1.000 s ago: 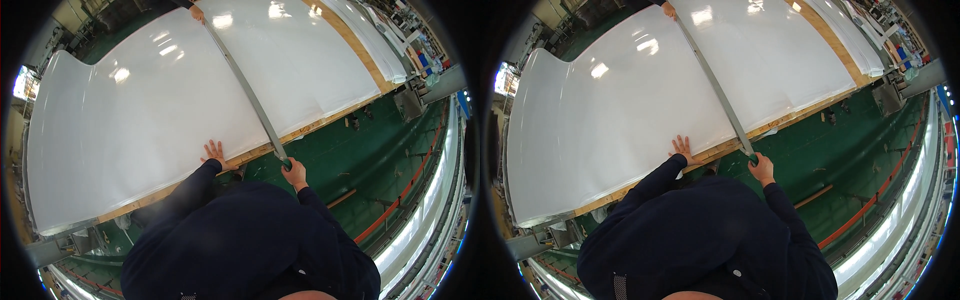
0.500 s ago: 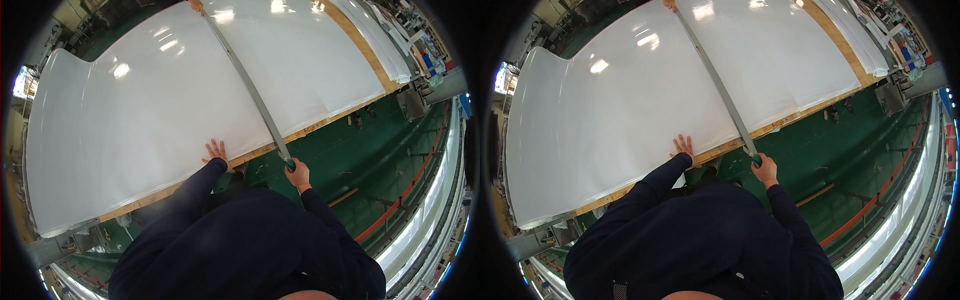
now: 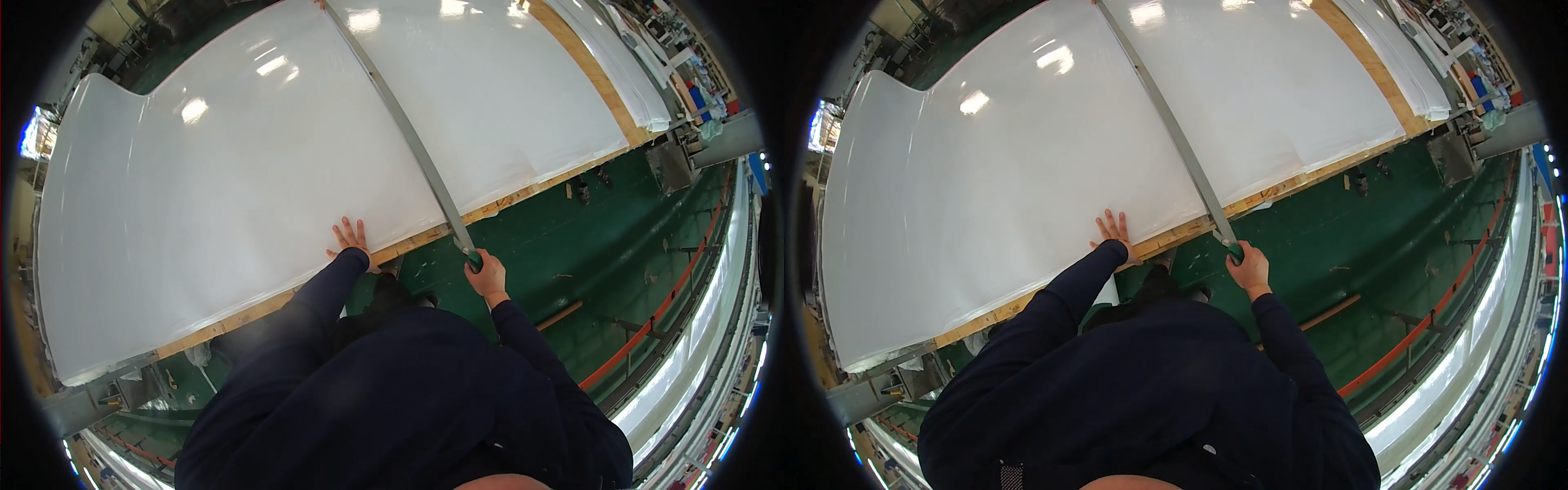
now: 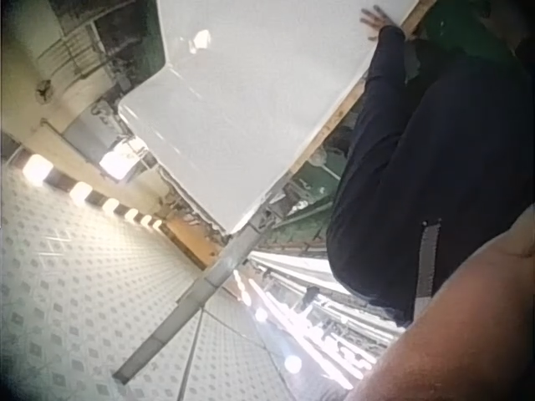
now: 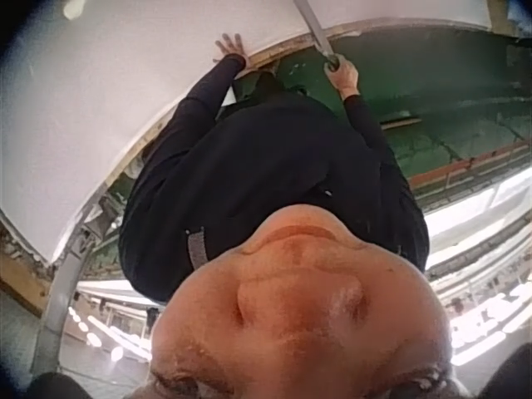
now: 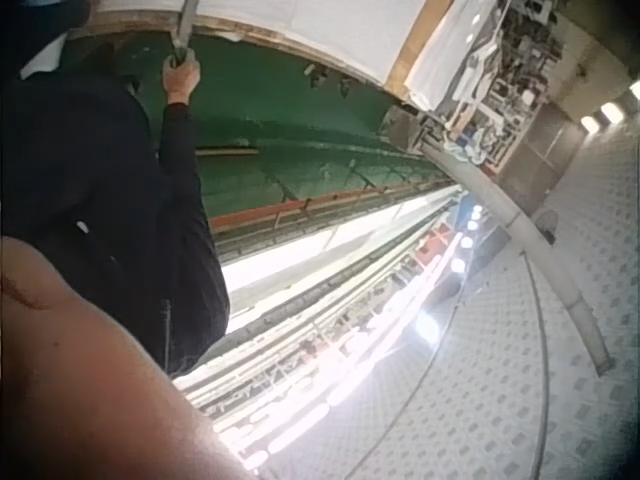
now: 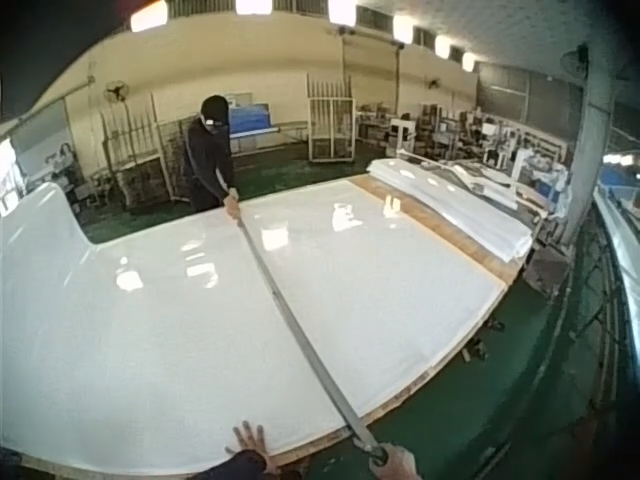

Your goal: Cutting large plastic sheets using a straight edge and utility knife, then stacking them.

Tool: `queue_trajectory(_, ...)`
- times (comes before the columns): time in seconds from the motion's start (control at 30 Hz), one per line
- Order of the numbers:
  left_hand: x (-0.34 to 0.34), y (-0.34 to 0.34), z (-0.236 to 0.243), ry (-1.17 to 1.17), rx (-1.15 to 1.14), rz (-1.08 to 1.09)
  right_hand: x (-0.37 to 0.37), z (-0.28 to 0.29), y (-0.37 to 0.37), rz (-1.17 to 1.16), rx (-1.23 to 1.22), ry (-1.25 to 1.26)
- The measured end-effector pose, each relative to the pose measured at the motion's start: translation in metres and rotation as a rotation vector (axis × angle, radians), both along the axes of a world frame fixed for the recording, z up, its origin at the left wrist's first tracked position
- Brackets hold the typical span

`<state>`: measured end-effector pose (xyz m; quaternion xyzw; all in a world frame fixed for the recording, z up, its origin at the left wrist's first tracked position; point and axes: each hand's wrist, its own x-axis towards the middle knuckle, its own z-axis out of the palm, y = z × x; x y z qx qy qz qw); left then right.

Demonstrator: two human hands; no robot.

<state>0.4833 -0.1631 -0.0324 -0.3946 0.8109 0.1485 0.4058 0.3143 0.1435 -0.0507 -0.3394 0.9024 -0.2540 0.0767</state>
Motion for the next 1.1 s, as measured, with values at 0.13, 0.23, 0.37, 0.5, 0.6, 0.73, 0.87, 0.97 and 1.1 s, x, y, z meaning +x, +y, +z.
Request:
queue_trajectory(0.13, 0.0010, -0.0006, -0.0014, 0.018, 0.007, 0.009, -0.0005, 0.0000, -0.0002, -0.012, 0.014, -0.004)
queue_trajectory(0.23, 0.0008, -0.0007, -0.0029, 0.011, -0.002, 0.001, -0.0004, 0.0009, -0.0003, -0.011, 0.044, -0.012)
queue_trajectory(0.37, 0.0005, -0.0009, -0.0031, 0.017, -0.002, 0.007, -0.0002, 0.0020, -0.0009, 0.004, 0.011, 0.007)
queue_trajectory(0.5, 0.0003, -0.0005, 0.0005, 0.011, 0.003, 0.013, -0.0003, 0.0014, -0.0010, 0.002, 0.012, -0.001)
queue_trajectory(0.6, 0.0001, 0.0000, 0.0035, 0.008, 0.009, 0.020, -0.0003, 0.0008, -0.0007, 0.006, 0.001, -0.005)
queue_trajectory(0.73, -0.0001, 0.0003, 0.0038, 0.010, 0.006, 0.027, -0.0007, 0.0013, -0.0006, -0.004, 0.024, -0.018)
queue_trajectory(0.87, 0.0002, -0.0002, 0.0014, 0.025, 0.004, 0.027, -0.0013, 0.0014, -0.0011, -0.001, 0.016, -0.008)
queue_trajectory(0.97, 0.0017, 0.0004, 0.0021, 0.026, 0.000, 0.027, -0.0004, 0.0006, -0.0013, 0.006, 0.004, -0.022)
queue_trajectory(1.1, -0.0009, 0.0011, 0.0061, 0.010, 0.005, 0.021, -0.0013, -0.0006, -0.0008, 0.008, -0.006, -0.008)
